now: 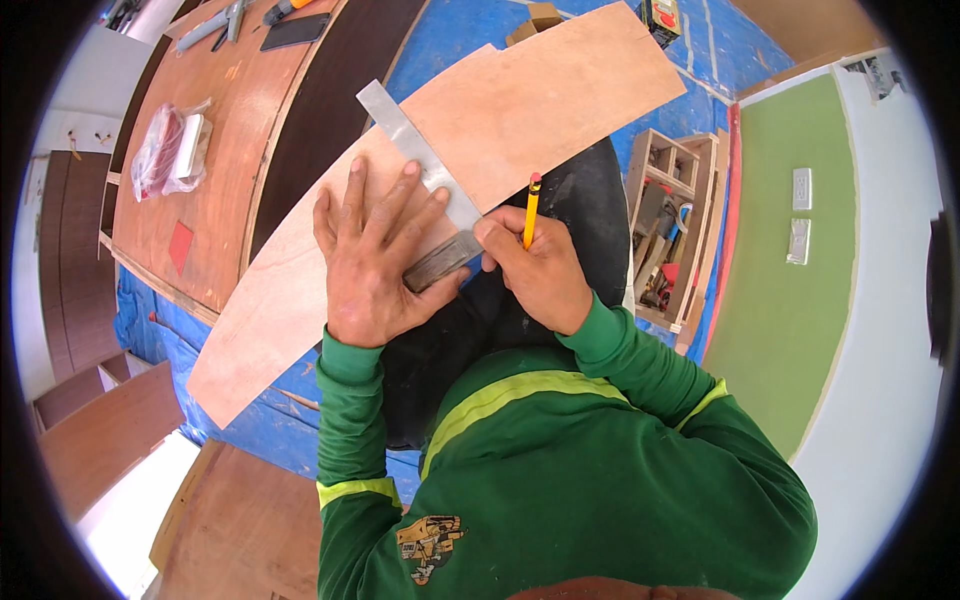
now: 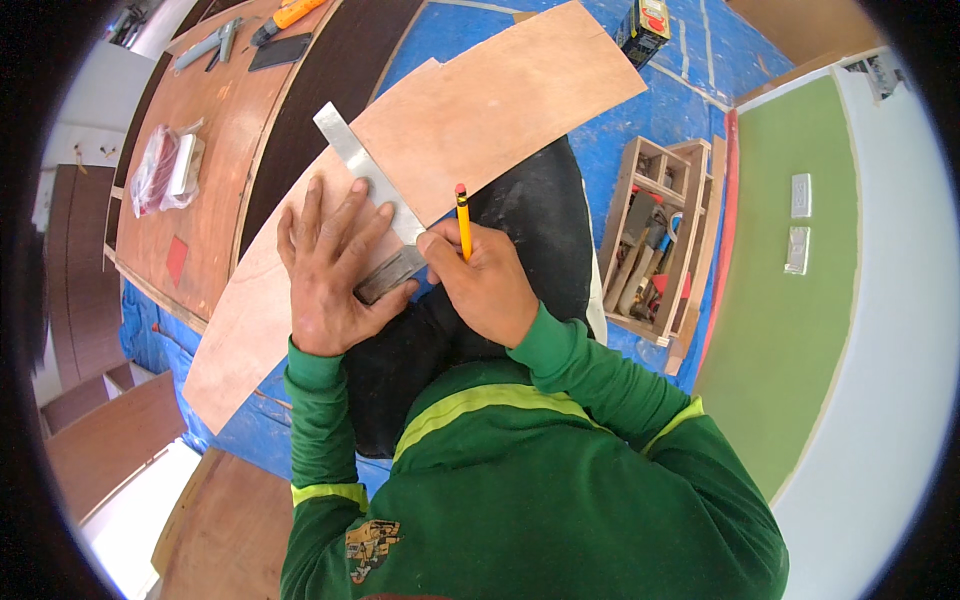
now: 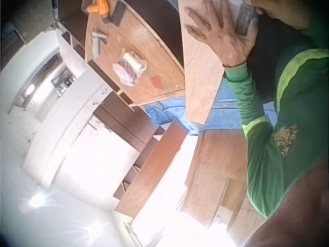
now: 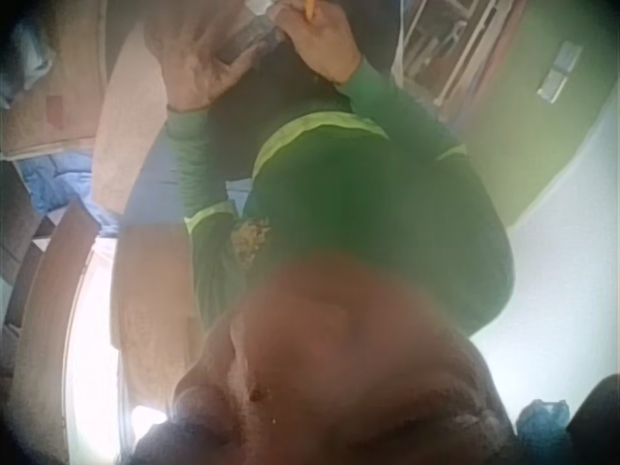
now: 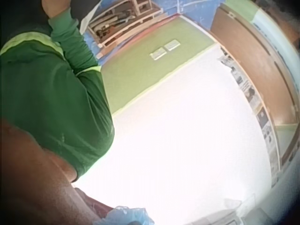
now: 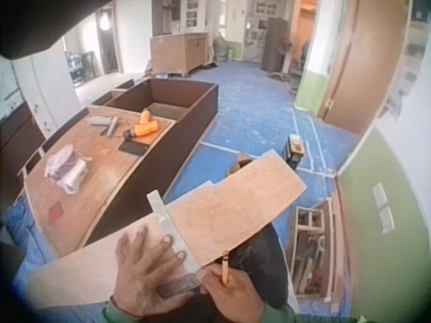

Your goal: The person measures and marks a wooden board with a tape measure, pencil, and try square, then uses a hand saw to cut along the marked line. The person repeats measuring and marking on the cut piece.

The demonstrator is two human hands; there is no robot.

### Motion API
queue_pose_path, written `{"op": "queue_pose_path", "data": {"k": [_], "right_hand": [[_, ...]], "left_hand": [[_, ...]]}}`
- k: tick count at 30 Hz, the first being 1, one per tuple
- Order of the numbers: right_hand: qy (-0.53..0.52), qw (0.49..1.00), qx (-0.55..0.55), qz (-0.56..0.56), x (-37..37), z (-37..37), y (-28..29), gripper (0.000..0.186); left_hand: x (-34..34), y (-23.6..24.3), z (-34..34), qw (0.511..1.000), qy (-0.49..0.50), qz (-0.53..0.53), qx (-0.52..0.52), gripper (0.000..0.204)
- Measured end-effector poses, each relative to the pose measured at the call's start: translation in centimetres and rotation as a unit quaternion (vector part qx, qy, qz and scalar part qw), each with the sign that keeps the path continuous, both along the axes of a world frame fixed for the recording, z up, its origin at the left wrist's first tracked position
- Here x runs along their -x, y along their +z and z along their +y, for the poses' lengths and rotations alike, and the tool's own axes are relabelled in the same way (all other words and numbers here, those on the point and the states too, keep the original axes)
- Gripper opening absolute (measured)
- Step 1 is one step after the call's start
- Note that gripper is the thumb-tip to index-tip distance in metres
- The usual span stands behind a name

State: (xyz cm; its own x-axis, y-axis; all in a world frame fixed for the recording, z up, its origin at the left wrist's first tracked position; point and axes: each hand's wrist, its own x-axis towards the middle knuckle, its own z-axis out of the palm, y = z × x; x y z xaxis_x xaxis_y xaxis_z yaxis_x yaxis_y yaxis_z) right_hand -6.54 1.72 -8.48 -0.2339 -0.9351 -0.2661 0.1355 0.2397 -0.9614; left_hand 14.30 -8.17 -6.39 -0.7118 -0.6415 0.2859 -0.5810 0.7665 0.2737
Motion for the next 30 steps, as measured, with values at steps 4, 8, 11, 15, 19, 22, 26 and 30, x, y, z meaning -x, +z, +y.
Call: {"op": "queue_pose_path", "data": {"k": [4, 8, 11, 15, 19, 22, 26, 30], "right_hand": [[0.007, 1.0, 0.004, -0.002, -0.2, -0.1, 0.2, 0.03], [0.007, 1.0, 0.004, 0.003, -0.1, -0.2, 0.2, 0.03], [0.011, 1.0, 0.008, 0.01, -0.1, -0.4, 0.1, 0.03], [0.036, 0.998, -0.022, 0.043, 0.5, -0.4, 0.8, 0.032], [0.011, 0.999, -0.027, 0.039, 2.1, 1.8, 1.7, 0.045], [-0.021, 0.999, -0.032, -0.022, 4.4, 2.8, 4.2, 0.051], [-0.009, 0.986, 0.087, 0.14, 8.3, 1.7, 6.4, 0.062], [0.022, 0.955, 0.197, 0.219, 8.7, -3.1, 6.4, 0.04]], "left_hand": [[-0.3, -0.1, 0.0, 1.0, 0.0, 0.012, -0.004, 0.087], [-0.2, 0.0, -0.1, 1.0, 0.001, 0.017, -0.005, 0.085], [-0.2, 0.0, -0.1, 1.0, 0.003, 0.016, -0.005, 0.084], [-0.1, 0.4, 0.0, 1.0, 0.003, 0.015, -0.008, 0.083], [-0.1, 0.6, -0.2, 1.0, 0.005, 0.018, -0.017, 0.084], [-0.2, 0.5, 0.0, 1.0, 0.009, 0.019, -0.013, 0.084], [-0.6, 0.3, 0.2, 1.0, 0.004, 0.009, 0.0, 0.084], [0.1, 0.6, -0.1, 1.0, 0.0, 0.017, -0.003, 0.083]]}}
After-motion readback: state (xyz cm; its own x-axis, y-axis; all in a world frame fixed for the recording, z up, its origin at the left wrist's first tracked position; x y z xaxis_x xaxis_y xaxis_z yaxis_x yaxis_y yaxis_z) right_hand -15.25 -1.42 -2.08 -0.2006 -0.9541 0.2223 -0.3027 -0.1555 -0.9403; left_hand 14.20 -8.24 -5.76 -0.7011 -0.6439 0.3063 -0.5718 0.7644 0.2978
